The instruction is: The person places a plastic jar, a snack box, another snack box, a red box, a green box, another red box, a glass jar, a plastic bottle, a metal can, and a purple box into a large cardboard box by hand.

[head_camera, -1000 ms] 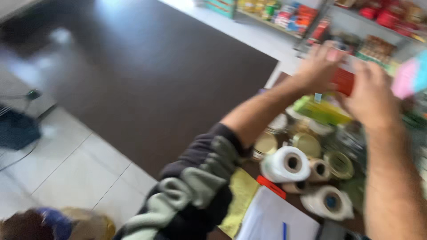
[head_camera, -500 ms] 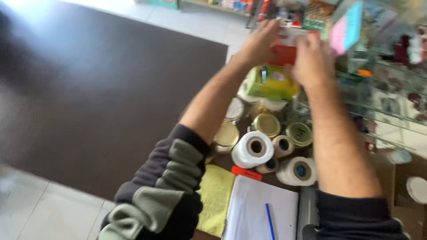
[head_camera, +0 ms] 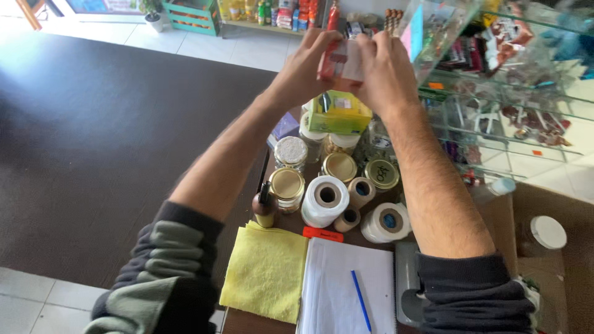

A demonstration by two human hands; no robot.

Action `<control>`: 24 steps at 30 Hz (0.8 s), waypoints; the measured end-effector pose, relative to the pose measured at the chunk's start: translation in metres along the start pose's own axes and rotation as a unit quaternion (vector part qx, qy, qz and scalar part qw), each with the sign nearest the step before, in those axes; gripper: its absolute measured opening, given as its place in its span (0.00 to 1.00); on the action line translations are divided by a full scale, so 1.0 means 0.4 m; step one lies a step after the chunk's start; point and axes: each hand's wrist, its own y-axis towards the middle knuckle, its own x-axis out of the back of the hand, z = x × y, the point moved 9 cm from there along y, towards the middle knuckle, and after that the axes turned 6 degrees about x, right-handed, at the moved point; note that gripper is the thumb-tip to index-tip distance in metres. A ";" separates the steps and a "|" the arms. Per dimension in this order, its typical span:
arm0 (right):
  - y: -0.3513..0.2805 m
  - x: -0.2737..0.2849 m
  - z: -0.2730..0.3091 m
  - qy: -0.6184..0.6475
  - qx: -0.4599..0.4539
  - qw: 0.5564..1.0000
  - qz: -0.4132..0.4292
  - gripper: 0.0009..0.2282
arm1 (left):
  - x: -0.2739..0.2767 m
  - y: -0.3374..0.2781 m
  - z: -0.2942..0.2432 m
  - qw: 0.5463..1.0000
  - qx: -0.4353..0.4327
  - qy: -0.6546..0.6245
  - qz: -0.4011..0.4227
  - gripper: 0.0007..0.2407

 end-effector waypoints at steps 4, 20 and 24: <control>-0.070 0.130 0.081 -0.046 0.065 0.996 -0.036 0.42 | 0.063 -0.081 -0.138 0.997 -0.048 0.046 -0.031 0.35; -0.659 0.555 -0.042 -0.029 0.021 0.996 -0.079 0.37 | -0.196 -0.185 -0.774 0.986 -0.134 0.061 0.073 0.39; -0.865 0.603 -0.156 -0.023 -0.034 0.997 -0.071 0.37 | -0.376 -0.198 -0.927 0.981 -0.168 0.043 0.092 0.33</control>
